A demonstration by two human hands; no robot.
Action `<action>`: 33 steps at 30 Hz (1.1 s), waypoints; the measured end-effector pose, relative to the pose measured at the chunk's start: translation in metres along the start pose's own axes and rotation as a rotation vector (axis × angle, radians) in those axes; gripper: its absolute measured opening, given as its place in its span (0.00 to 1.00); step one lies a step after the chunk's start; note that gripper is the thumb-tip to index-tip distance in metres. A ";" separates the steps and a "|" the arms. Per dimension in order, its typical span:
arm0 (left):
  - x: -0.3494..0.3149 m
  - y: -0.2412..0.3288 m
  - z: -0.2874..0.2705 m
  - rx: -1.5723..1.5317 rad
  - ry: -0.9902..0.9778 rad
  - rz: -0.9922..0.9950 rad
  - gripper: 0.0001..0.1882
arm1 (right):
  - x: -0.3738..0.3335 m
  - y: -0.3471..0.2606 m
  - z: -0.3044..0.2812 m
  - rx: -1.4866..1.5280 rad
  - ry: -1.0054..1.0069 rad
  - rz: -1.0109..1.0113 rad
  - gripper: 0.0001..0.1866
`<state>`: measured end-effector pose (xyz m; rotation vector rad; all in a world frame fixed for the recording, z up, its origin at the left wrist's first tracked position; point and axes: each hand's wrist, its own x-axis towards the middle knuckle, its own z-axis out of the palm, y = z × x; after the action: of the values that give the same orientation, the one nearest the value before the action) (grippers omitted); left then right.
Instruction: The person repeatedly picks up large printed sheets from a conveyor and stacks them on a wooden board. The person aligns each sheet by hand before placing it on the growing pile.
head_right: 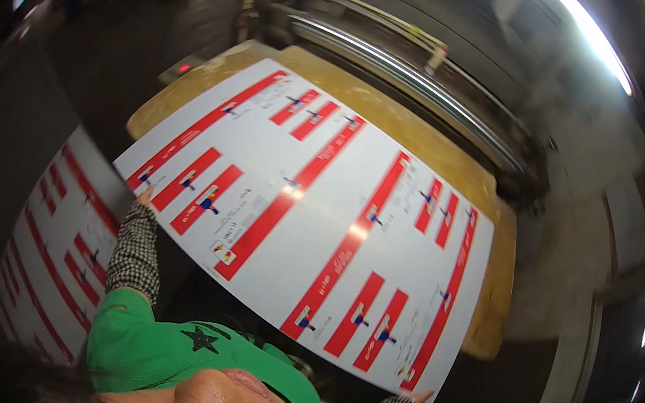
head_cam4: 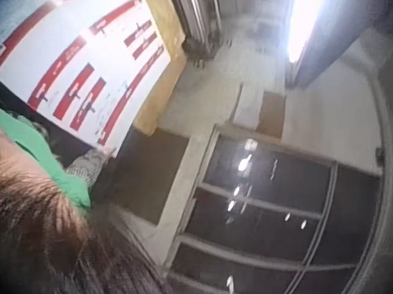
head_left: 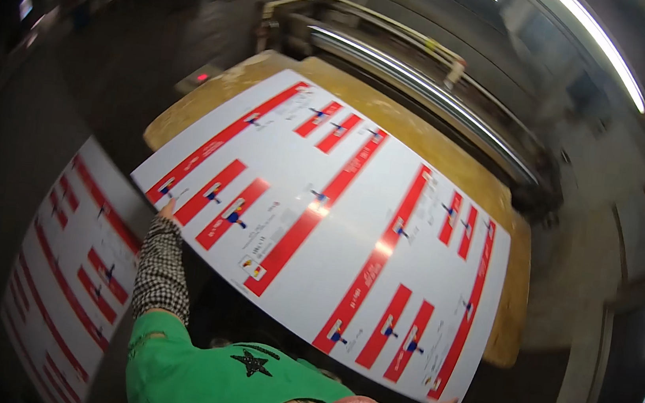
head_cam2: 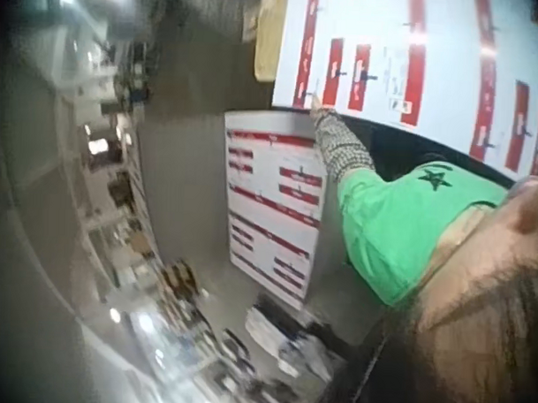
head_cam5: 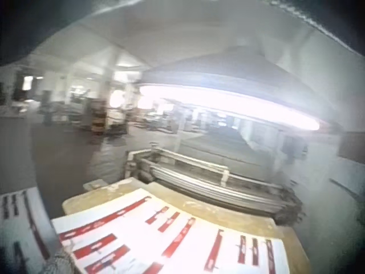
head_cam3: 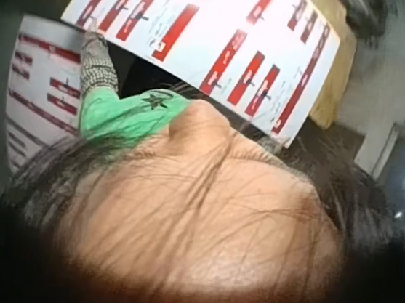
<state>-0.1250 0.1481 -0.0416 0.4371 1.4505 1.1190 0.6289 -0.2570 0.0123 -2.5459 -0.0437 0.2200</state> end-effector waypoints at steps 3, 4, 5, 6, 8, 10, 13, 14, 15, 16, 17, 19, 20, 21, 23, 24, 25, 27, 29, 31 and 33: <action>0.010 -0.006 -0.004 0.030 -0.021 -0.015 0.28 | -0.017 -0.008 -0.006 0.056 0.092 0.035 0.28; 0.009 -0.004 -0.013 0.021 -0.015 -0.014 0.28 | -0.017 -0.014 -0.006 0.080 0.109 0.052 0.28; 0.012 0.002 -0.021 0.018 -0.005 -0.009 0.28 | -0.019 -0.022 -0.005 0.102 0.129 0.064 0.28; 0.012 0.009 -0.023 -0.001 0.019 -0.013 0.30 | -0.020 -0.023 -0.008 0.124 0.154 0.086 0.28; 0.037 0.016 -0.100 0.179 0.259 0.070 0.31 | -0.012 -0.040 -0.005 0.175 0.143 0.088 0.28; 0.046 0.061 -0.073 -0.123 0.510 -0.041 0.36 | -0.026 -0.034 -0.021 0.219 0.219 0.140 0.28; 0.078 0.093 -0.127 -0.256 0.544 0.090 0.39 | -0.023 -0.054 -0.031 0.265 0.208 0.134 0.28; 0.084 0.100 -0.153 -0.315 0.502 0.138 0.40 | -0.019 -0.064 -0.032 0.281 0.197 0.113 0.28; 0.089 0.117 -0.150 -0.349 0.351 0.174 0.41 | -0.020 -0.069 -0.043 0.288 0.204 0.113 0.28; 0.091 0.133 -0.147 -0.383 0.203 0.210 0.42 | -0.019 -0.076 -0.054 0.305 0.196 0.100 0.28; 0.092 0.145 -0.121 -0.186 0.324 0.244 0.40 | -0.022 -0.082 -0.066 0.328 0.200 0.074 0.28; 0.072 0.182 -0.050 0.316 0.493 0.297 0.37 | 0.022 -0.062 -0.088 0.768 -0.058 -0.225 0.27; 0.055 0.200 -0.030 0.618 0.550 0.351 0.36 | 0.046 -0.064 -0.091 0.699 -0.038 -0.319 0.27; 0.042 0.209 -0.034 0.933 0.756 0.386 0.31 | 0.029 -0.108 -0.099 0.580 -0.156 -0.290 0.21; -0.009 0.242 0.035 1.146 0.638 0.405 0.28 | 0.022 -0.142 -0.111 0.307 -0.011 -0.409 0.19; -0.041 0.254 0.069 1.251 0.585 0.412 0.26 | 0.014 -0.165 -0.110 0.112 0.044 -0.446 0.15; -0.057 0.258 0.089 1.305 0.612 0.466 0.20 | 0.008 -0.190 -0.102 -0.168 0.085 -0.413 0.14; -0.072 0.260 0.127 1.668 0.601 0.460 0.17 | -0.002 -0.225 -0.093 -0.745 0.166 -0.318 0.12; -0.070 0.248 0.155 1.985 0.497 0.474 0.15 | 0.019 -0.201 -0.061 -0.906 0.073 -0.345 0.11; -0.046 0.220 0.151 2.259 0.246 0.385 0.14 | 0.051 -0.163 -0.022 -0.833 0.091 -0.301 0.13; -0.041 0.211 0.167 2.260 0.265 0.343 0.14 | 0.070 -0.103 -0.007 -0.612 0.199 -0.185 0.16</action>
<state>-0.0326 0.2771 0.1802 2.0852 2.3544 -0.8575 0.7004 -0.1694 0.0652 -3.1326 -0.3102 -0.1466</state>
